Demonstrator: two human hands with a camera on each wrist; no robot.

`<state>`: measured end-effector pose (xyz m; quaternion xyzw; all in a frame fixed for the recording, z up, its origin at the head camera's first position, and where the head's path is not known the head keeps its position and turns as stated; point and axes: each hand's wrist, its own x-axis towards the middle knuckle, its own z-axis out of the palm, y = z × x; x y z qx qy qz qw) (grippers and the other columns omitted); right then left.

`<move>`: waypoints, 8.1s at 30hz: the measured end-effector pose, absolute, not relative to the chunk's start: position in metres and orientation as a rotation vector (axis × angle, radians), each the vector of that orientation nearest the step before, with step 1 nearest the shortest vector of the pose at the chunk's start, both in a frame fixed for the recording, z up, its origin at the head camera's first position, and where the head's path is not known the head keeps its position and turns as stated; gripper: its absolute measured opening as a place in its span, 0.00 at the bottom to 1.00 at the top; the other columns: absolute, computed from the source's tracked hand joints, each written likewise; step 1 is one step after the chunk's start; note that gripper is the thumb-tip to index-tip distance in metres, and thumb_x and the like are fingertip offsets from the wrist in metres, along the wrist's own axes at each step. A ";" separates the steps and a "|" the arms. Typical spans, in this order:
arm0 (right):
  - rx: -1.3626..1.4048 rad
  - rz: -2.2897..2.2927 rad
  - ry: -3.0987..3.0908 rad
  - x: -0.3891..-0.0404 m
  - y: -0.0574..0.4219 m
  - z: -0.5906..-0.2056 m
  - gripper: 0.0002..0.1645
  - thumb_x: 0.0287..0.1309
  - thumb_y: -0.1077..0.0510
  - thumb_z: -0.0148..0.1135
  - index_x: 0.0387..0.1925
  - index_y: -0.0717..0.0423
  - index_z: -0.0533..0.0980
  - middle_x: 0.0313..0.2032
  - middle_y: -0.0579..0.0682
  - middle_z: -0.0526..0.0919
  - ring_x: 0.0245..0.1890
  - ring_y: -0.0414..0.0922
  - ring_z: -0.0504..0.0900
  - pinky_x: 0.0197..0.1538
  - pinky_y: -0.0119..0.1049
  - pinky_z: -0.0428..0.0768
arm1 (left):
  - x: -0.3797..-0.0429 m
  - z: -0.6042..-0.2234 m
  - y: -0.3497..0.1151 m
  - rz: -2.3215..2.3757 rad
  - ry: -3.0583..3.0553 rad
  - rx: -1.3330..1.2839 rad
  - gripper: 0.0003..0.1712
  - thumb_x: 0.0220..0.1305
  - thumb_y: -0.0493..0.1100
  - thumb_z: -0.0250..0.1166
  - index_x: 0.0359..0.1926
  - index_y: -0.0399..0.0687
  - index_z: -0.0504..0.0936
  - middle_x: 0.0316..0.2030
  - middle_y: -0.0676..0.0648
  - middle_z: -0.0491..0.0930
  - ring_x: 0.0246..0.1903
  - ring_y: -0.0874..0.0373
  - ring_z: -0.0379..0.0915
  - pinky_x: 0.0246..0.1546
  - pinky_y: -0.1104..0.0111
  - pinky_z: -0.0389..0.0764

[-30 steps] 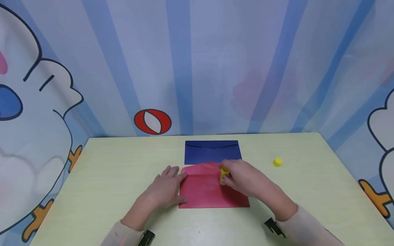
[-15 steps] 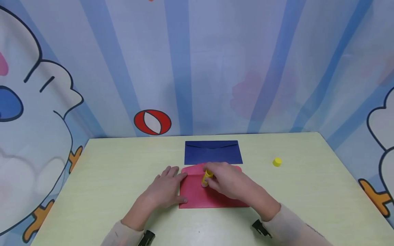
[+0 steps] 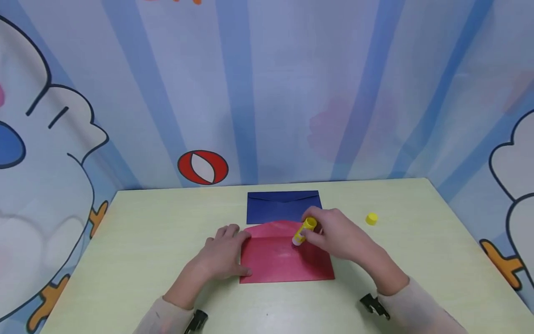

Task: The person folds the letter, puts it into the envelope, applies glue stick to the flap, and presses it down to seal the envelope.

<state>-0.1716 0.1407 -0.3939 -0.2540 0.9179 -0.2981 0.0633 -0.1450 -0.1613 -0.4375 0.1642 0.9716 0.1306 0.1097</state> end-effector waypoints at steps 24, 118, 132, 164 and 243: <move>-0.087 -2.224 1.868 -0.189 0.136 -0.391 0.19 0.77 0.57 0.60 0.61 0.62 0.70 0.55 0.57 0.79 0.38 0.42 0.86 0.44 0.31 0.81 | -0.162 -0.407 -0.130 1.400 2.756 0.271 0.38 0.62 0.52 0.80 0.70 0.50 0.77 0.62 0.49 0.78 0.60 0.49 0.77 0.50 0.57 0.88; -0.078 -2.255 1.599 -0.176 0.084 -0.415 0.32 0.81 0.41 0.53 0.66 0.65 0.71 0.42 0.54 0.87 0.38 0.44 0.85 0.49 0.33 0.85 | -0.176 -0.402 -0.094 2.444 2.076 -0.066 0.23 0.74 0.48 0.71 0.63 0.42 0.81 0.54 0.43 0.87 0.51 0.50 0.82 0.58 0.56 0.82; -0.211 -2.245 2.082 -0.172 0.079 -0.415 0.20 0.71 0.60 0.70 0.59 0.57 0.73 0.53 0.60 0.83 0.52 0.56 0.86 0.59 0.46 0.85 | -0.176 -0.403 -0.094 2.435 2.100 -0.049 0.23 0.72 0.48 0.72 0.63 0.44 0.82 0.55 0.44 0.86 0.54 0.48 0.83 0.57 0.59 0.83; -0.118 -2.228 1.668 -0.175 0.082 -0.416 0.32 0.82 0.42 0.53 0.65 0.65 0.71 0.44 0.56 0.89 0.41 0.46 0.88 0.46 0.32 0.84 | -0.175 -0.404 -0.095 2.419 2.106 -0.050 0.23 0.72 0.49 0.72 0.62 0.44 0.82 0.54 0.44 0.87 0.52 0.46 0.82 0.61 0.46 0.80; -0.278 -1.771 2.399 -0.195 0.128 -0.399 0.29 0.74 0.55 0.66 0.70 0.56 0.70 0.65 0.61 0.77 0.63 0.59 0.79 0.64 0.59 0.79 | -0.174 -0.398 -0.095 2.438 2.181 -0.075 0.23 0.74 0.45 0.69 0.65 0.42 0.80 0.57 0.44 0.83 0.55 0.50 0.81 0.56 0.57 0.83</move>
